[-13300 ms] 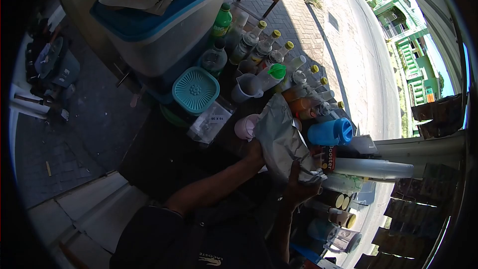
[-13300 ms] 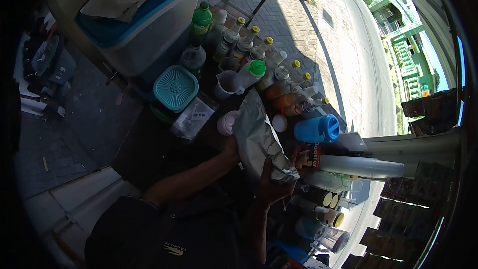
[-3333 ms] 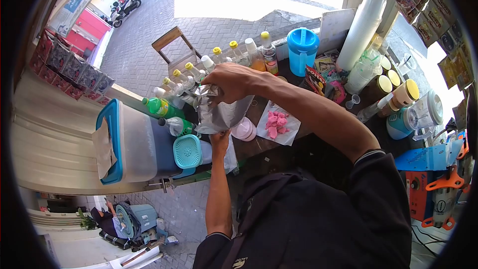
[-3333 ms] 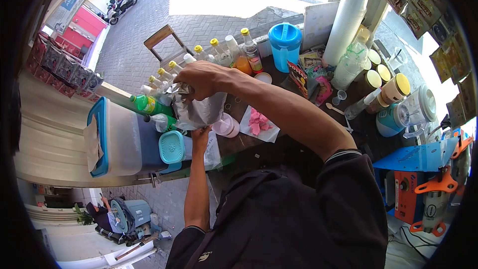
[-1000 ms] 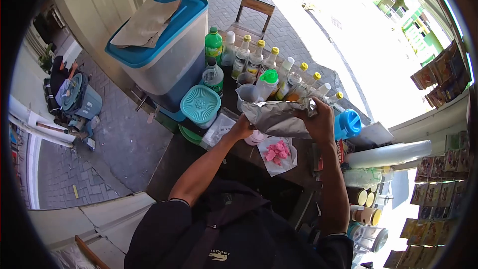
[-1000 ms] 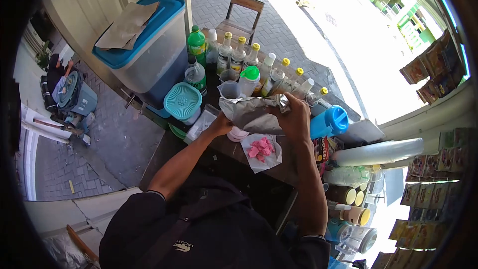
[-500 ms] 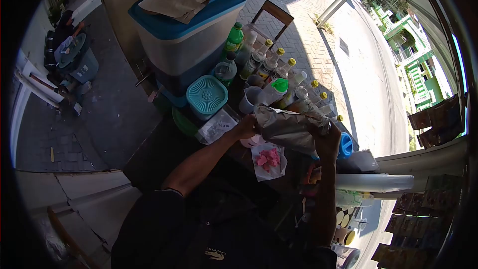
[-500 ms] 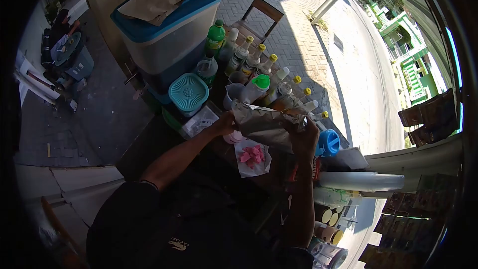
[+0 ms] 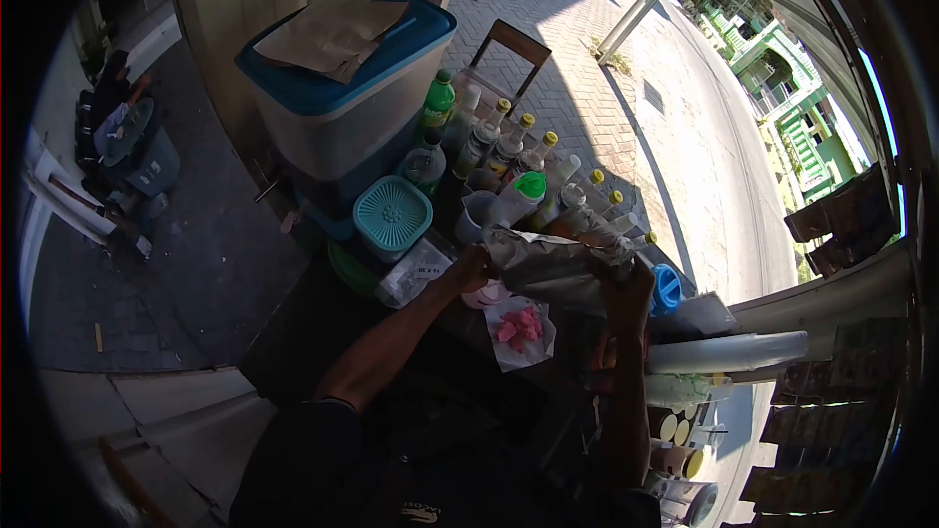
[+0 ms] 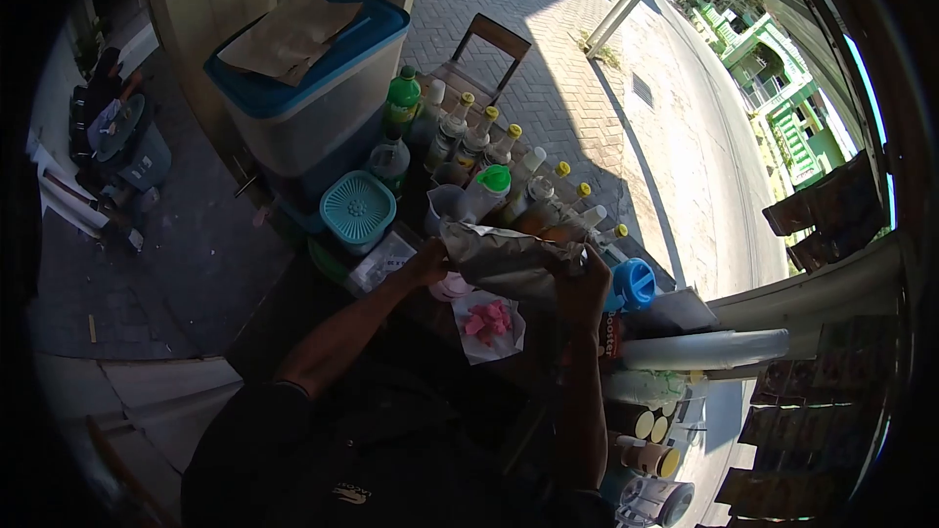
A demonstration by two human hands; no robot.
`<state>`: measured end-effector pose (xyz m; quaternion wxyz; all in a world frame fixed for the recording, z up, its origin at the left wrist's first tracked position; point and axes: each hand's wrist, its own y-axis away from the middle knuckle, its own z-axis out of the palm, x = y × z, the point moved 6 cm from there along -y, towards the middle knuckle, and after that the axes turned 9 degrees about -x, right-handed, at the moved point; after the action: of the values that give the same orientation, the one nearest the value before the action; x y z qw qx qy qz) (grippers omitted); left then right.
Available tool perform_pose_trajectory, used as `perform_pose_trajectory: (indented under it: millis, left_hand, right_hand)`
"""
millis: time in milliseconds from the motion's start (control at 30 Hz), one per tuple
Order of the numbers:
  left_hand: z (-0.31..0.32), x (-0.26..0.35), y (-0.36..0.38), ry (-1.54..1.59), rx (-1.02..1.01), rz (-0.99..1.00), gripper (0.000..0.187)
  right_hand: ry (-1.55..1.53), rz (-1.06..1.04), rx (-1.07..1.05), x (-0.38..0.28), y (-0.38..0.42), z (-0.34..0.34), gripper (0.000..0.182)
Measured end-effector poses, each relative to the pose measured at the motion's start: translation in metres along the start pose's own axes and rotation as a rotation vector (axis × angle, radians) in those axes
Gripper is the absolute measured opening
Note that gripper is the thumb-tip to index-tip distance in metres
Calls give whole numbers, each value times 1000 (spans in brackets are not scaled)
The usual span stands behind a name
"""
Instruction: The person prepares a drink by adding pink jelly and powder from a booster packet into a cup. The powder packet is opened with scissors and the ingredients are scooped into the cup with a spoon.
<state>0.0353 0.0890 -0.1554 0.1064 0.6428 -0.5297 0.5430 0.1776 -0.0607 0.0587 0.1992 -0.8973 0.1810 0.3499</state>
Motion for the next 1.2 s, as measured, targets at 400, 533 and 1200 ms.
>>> perform_pose_trajectory:
  millis: [400,533,1200]
  left_hand:
    - [-11,21,-6,-130,-33,121,32]
    - [-8,12,2,-64,1,18,34]
    - [-10,1,-6,-145,-36,-60,38]
  right_hand:
    - [13,-56,28,5,-5,5,30]
    - [-38,-87,32,5,-6,6,29]
    - [-5,-39,58,6,-5,-3,29]
